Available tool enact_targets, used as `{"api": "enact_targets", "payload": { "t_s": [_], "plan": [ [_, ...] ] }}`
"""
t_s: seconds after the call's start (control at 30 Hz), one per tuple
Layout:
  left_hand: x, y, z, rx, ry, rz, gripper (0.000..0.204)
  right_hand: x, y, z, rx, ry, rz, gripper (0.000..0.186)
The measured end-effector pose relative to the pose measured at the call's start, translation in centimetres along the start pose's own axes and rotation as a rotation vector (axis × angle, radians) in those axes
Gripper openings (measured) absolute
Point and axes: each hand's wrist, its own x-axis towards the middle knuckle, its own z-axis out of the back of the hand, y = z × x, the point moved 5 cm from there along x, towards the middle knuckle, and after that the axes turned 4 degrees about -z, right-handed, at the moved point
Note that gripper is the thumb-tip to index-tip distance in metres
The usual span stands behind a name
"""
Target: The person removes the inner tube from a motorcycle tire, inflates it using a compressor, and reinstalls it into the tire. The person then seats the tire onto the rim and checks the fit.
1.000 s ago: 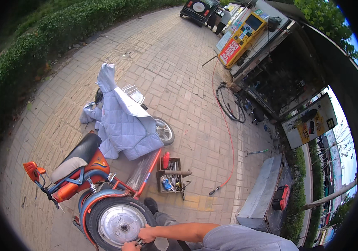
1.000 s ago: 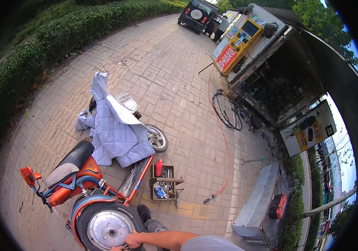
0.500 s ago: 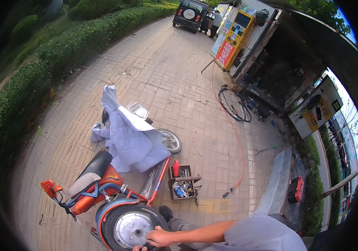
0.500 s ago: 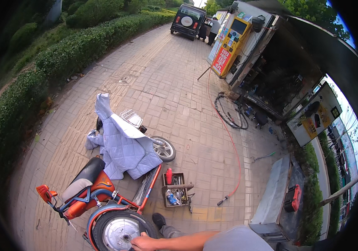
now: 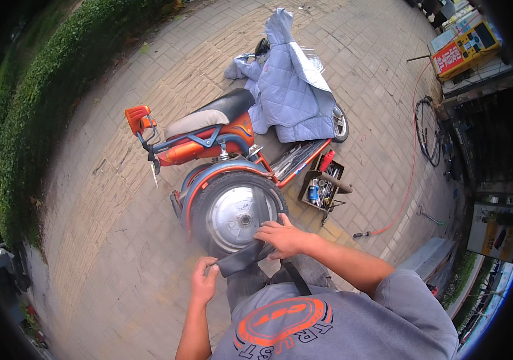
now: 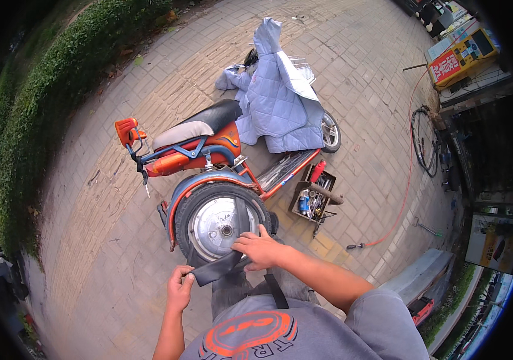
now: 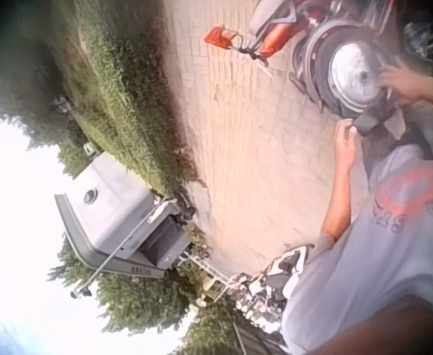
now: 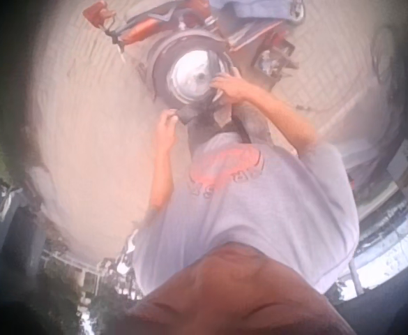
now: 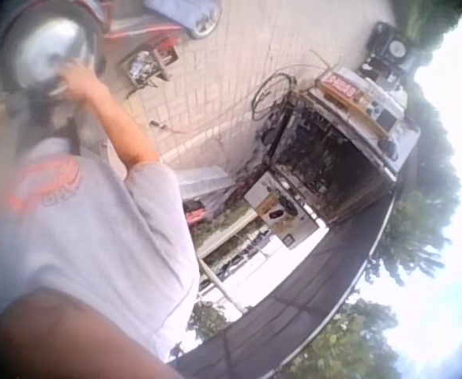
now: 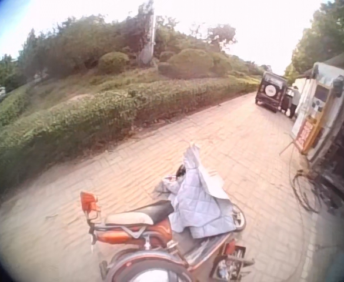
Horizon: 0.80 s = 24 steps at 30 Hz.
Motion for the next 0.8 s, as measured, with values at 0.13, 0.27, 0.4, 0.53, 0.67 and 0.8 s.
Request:
{"api": "enact_targets", "payload": {
  "t_s": [0.13, 0.27, 0.4, 0.53, 0.67, 0.8],
  "plan": [
    [0.0, 1.0, -0.3, 0.033, -0.061, -0.038, 0.015, 4.2, -4.8, -1.2, -0.208, 0.096, 0.002, 0.039],
    [-1.4, 3.2, -0.2, -0.073, -0.061, 0.054, 0.019, 4.4, -3.8, -1.8, -0.098, 0.022, 0.096, 0.025],
    [-2.0, 4.2, -1.7, -0.119, -0.005, 0.108, 0.015, 2.6, -0.7, 4.8, 0.04, -0.305, -0.004, 0.01],
    [-1.4, 4.8, -2.8, -0.63, -0.101, 0.231, 0.017, -4.0, 20.1, 8.9, 0.11, -0.258, 0.486, 0.017],
    [-1.4, 5.4, -0.5, -0.47, -0.056, 0.231, 0.012, -5.4, 20.1, 7.5, -0.224, -0.174, 0.378, 0.017],
    [-1.9, 12.9, 1.8, -0.285, -0.359, 0.54, 0.023, -4.4, 7.9, 11.4, -0.627, 0.06, -0.14, 0.02]
  ]
}}
